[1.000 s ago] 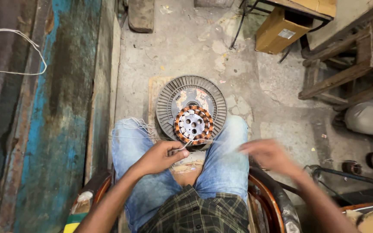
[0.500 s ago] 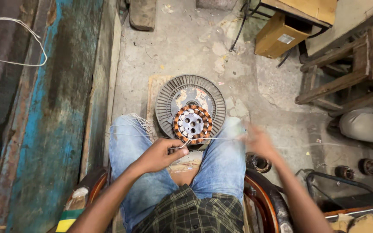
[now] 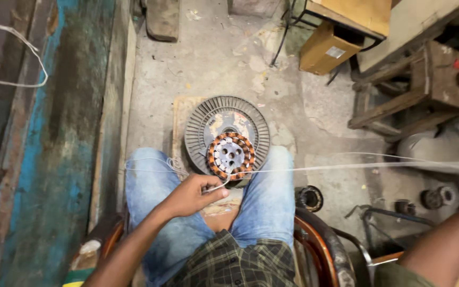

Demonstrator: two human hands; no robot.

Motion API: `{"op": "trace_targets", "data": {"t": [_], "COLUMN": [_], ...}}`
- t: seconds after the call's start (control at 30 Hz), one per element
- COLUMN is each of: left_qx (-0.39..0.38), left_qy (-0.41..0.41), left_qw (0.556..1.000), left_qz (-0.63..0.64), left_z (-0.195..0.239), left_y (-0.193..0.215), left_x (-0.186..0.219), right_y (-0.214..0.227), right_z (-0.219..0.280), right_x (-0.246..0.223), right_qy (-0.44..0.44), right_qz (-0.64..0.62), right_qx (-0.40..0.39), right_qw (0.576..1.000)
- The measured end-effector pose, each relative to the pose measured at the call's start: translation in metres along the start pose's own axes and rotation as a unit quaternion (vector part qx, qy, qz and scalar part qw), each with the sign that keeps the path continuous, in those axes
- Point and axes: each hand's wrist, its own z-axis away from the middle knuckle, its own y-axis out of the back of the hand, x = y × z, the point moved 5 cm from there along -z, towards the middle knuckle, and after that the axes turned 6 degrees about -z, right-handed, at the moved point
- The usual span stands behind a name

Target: The person sits cross-legged and winds a white string around the copper windings of a motor stator. They repeatedly pull the string, wrap it around the stator, and adjust the tension by hand.

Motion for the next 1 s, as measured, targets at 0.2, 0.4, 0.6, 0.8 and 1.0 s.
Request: {"op": "trace_targets", "data": {"t": [0.2, 0.4, 0.6, 0.8, 1.0], "left_qx": [-0.008, -0.011, 0.013, 0.029, 0.017], "left_qy": [-0.039, -0.013, -0.003, -0.012, -0.017], "left_qw": [0.999, 0.999, 0.999, 0.999, 1.000], "left_qz": [-0.003, -0.027, -0.034, 0.041, -0.003], "left_z": [0.001, -0.002, -0.002, 0.002, 0.001], "left_y": [-0.005, -0.003, -0.004, -0.002, -0.007], "left_x": [0.002, 0.001, -0.008, -0.010, -0.004], "right_y": [-0.156, -0.252, -0.066, -0.012, -0.216], "right_z": [0.054, 0.198, 0.048, -0.038, 0.105], "right_x": [-0.058, -0.187, -0.089, -0.014, -0.103], "right_qy": [0.008, 0.009, 0.061, 0.009, -0.150], "right_qz": [-0.125, -0.138, -0.151, 0.001, -0.261], "right_qx": [-0.195, -0.644, -0.224, -0.015, -0.420], "right_qw": [0.973, 0.753, 0.961, 1.000, 0.856]}}
